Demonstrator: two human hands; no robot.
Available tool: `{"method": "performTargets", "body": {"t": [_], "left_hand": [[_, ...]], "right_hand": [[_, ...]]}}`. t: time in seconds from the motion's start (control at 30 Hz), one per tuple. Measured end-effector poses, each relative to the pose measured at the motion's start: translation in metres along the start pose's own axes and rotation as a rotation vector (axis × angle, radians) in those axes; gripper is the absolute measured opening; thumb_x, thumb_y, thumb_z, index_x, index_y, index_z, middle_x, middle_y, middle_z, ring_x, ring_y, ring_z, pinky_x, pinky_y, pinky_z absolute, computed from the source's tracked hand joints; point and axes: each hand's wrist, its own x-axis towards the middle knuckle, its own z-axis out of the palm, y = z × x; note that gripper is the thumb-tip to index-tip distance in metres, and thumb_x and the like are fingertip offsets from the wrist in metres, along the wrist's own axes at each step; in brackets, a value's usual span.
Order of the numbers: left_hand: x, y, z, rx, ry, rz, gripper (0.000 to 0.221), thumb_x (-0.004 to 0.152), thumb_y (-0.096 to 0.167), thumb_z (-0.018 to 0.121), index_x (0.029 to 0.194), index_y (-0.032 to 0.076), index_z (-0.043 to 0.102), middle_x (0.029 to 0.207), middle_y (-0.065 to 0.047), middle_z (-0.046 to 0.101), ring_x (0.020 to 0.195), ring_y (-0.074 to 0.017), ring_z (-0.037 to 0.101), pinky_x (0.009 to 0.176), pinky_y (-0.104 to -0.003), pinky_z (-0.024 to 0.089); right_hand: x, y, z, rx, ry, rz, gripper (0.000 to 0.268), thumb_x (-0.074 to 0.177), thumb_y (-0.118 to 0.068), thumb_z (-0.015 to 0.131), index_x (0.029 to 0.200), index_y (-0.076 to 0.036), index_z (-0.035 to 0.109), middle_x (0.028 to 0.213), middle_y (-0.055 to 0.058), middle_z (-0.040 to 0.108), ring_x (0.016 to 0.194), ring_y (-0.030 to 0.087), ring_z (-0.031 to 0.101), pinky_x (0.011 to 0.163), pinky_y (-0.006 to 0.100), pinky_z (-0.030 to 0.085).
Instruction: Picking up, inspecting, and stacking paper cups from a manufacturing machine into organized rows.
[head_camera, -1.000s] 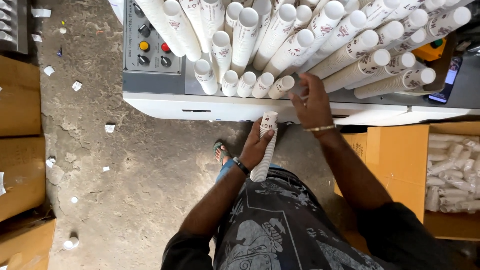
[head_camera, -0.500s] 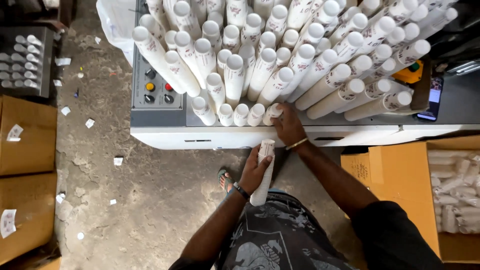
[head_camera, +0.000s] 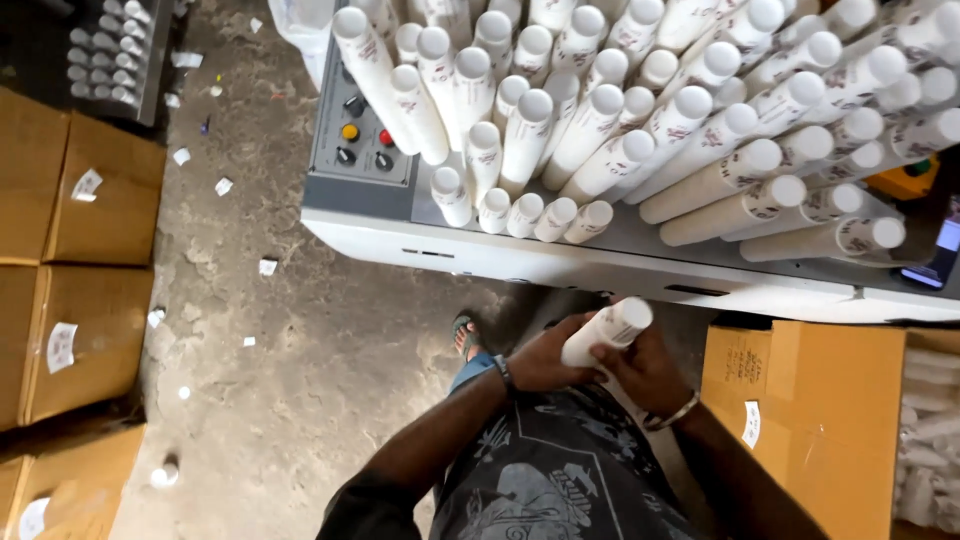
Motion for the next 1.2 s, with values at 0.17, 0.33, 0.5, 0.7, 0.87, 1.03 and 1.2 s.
{"method": "performTargets", "body": {"t": [0.17, 0.33, 0.5, 0.7, 0.87, 1.03, 1.2], "left_hand": [[0.009, 0.023, -0.006, -0.013, 0.049, -0.035, 0.076, 0.080, 0.032, 0.085, 0.143, 0.005, 0.054, 0.108, -0.014, 0.076, 0.091, -0.0233, 0.077, 0.079, -0.035, 0.062], [0.001, 0.005, -0.055, -0.049, 0.633, 0.140, 0.058, 0.082, 0.011, 0.085, 0.132, 0.005, 0.054, 0.115, -0.010, 0.071, 0.107, -0.0178, 0.071, 0.093, -0.035, 0.062], [0.007, 0.081, -0.139, 0.085, 0.923, 0.655, 0.062, 0.088, -0.003, 0.078, 0.140, 0.005, 0.045, 0.133, -0.016, 0.062, 0.127, -0.0237, 0.062, 0.110, -0.039, 0.053], [0.057, 0.001, -0.203, 0.259, 0.974, 0.661, 0.056, 0.091, -0.002, 0.081, 0.139, 0.000, 0.050, 0.130, -0.014, 0.063, 0.118, -0.0209, 0.063, 0.103, -0.034, 0.052], [0.058, -0.124, -0.212, 0.033, 0.902, 0.385, 0.044, 0.091, 0.002, 0.078, 0.131, -0.005, 0.061, 0.123, -0.012, 0.070, 0.110, -0.0202, 0.067, 0.099, -0.035, 0.055], [0.031, -0.150, -0.142, 0.649, 0.891, 0.274, 0.045, 0.071, 0.000, 0.079, 0.115, 0.002, 0.067, 0.109, -0.013, 0.070, 0.102, -0.0322, 0.066, 0.091, -0.043, 0.053], [0.002, -0.079, -0.027, 0.271, 0.138, 0.120, 0.059, 0.073, 0.015, 0.074, 0.129, 0.002, 0.062, 0.119, -0.020, 0.071, 0.114, -0.0343, 0.068, 0.097, -0.046, 0.053]], "right_hand": [[0.027, -0.052, -0.041, -0.023, 0.066, -0.134, 0.066, 0.092, -0.007, 0.070, 0.149, -0.003, 0.037, 0.134, 0.016, 0.066, 0.121, 0.023, 0.066, 0.100, 0.040, 0.058], [0.079, -0.032, -0.064, -0.123, 0.470, -0.346, 0.050, 0.099, -0.001, 0.077, 0.140, -0.001, 0.050, 0.125, 0.012, 0.062, 0.116, 0.021, 0.064, 0.104, 0.038, 0.058], [0.146, 0.120, -0.061, -0.492, 0.609, -0.186, 0.054, 0.079, -0.011, 0.090, 0.123, 0.000, 0.061, 0.113, 0.016, 0.071, 0.105, 0.030, 0.070, 0.092, 0.041, 0.058], [0.135, 0.150, -0.068, -0.538, 0.570, -0.107, 0.062, 0.077, -0.011, 0.087, 0.130, -0.001, 0.055, 0.123, 0.018, 0.064, 0.111, 0.031, 0.065, 0.096, 0.038, 0.053], [0.064, 0.140, -0.035, -0.272, 0.628, 0.076, 0.057, 0.083, -0.007, 0.079, 0.133, -0.004, 0.053, 0.117, 0.009, 0.064, 0.108, 0.023, 0.063, 0.093, 0.038, 0.055], [0.032, 0.108, -0.007, 0.047, 0.354, -0.024, 0.055, 0.094, -0.006, 0.075, 0.144, -0.004, 0.050, 0.138, 0.014, 0.059, 0.128, 0.026, 0.059, 0.107, 0.036, 0.051], [0.029, -0.056, -0.007, 0.023, 0.216, -0.256, 0.090, 0.085, -0.011, 0.080, 0.155, -0.008, 0.024, 0.153, 0.013, 0.043, 0.139, 0.026, 0.048, 0.104, 0.037, 0.050]]}}
